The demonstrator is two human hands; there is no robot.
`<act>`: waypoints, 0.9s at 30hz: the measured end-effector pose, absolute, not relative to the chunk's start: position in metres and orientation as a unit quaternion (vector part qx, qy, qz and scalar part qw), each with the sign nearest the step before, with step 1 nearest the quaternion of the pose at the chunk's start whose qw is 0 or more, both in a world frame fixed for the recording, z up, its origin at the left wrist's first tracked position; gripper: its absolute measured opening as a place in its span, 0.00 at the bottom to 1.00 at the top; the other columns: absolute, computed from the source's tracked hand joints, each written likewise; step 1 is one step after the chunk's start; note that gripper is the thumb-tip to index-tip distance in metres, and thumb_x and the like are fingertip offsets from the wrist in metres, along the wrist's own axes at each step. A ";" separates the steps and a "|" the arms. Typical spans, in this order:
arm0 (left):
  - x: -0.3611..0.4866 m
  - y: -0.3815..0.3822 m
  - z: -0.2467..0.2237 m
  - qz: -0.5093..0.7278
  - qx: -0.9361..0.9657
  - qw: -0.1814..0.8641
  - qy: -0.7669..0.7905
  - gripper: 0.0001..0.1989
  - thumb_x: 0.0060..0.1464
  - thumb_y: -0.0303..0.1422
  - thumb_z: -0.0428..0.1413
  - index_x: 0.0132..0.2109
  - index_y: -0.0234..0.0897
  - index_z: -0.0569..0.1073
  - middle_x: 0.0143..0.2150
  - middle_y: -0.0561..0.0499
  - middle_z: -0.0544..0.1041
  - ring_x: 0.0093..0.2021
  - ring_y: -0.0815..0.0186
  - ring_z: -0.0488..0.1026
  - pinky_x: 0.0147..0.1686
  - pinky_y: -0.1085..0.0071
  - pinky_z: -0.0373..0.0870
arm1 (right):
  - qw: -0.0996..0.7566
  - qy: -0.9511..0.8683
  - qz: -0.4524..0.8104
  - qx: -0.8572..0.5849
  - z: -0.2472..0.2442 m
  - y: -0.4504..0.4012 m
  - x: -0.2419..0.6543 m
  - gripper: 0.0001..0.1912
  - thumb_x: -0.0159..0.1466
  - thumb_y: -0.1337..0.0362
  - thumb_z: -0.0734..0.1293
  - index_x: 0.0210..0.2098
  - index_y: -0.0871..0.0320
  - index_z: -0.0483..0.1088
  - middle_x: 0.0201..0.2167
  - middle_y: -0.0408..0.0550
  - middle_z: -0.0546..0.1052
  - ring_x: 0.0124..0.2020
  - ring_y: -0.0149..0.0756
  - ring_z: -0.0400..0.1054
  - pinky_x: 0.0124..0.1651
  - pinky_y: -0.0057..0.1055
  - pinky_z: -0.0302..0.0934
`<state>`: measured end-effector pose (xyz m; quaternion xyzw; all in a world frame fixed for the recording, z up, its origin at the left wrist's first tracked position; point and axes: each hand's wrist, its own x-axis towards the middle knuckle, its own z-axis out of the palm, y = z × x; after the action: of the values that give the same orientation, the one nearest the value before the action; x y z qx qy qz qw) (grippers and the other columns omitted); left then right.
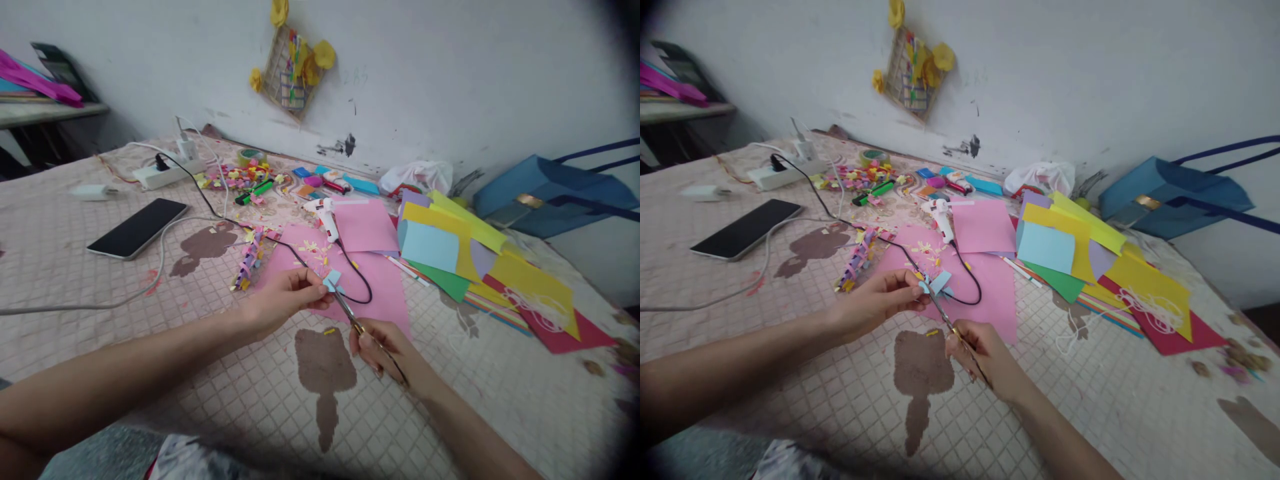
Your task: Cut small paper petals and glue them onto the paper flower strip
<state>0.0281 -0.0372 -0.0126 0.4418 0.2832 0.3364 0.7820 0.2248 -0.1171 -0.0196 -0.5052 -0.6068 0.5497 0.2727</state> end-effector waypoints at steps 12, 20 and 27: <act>0.032 -0.041 -0.011 0.363 0.425 0.774 0.298 0.09 0.46 0.31 0.60 0.30 0.32 0.66 0.28 0.52 0.73 0.30 0.70 0.71 0.38 0.69 0.65 | 0.293 -0.589 0.542 -0.522 -0.025 -0.117 0.222 0.23 0.61 0.46 0.58 0.26 0.61 0.63 0.14 0.36 0.56 0.15 0.24 0.49 0.17 0.22 0.46; 0.032 -0.042 -0.012 0.365 0.423 0.774 0.299 0.11 0.45 0.33 0.61 0.30 0.32 0.67 0.28 0.52 0.73 0.30 0.70 0.71 0.38 0.69 0.65 | 0.286 -0.591 0.547 -0.519 -0.024 -0.117 0.222 0.24 0.60 0.44 0.57 0.26 0.60 0.62 0.15 0.36 0.56 0.15 0.24 0.49 0.17 0.22 0.47; 0.033 -0.042 -0.012 0.363 0.429 0.768 0.306 0.10 0.45 0.32 0.60 0.29 0.32 0.66 0.28 0.52 0.73 0.30 0.70 0.71 0.37 0.70 0.66 | 0.278 -0.598 0.535 -0.529 -0.021 -0.118 0.222 0.22 0.61 0.46 0.57 0.26 0.60 0.62 0.15 0.36 0.57 0.16 0.23 0.50 0.18 0.22 0.47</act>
<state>0.0326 -0.0417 -0.0121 0.4291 0.3063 0.3630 0.7683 0.2216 -0.1178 -0.0212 -0.5287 -0.5976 0.5350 0.2776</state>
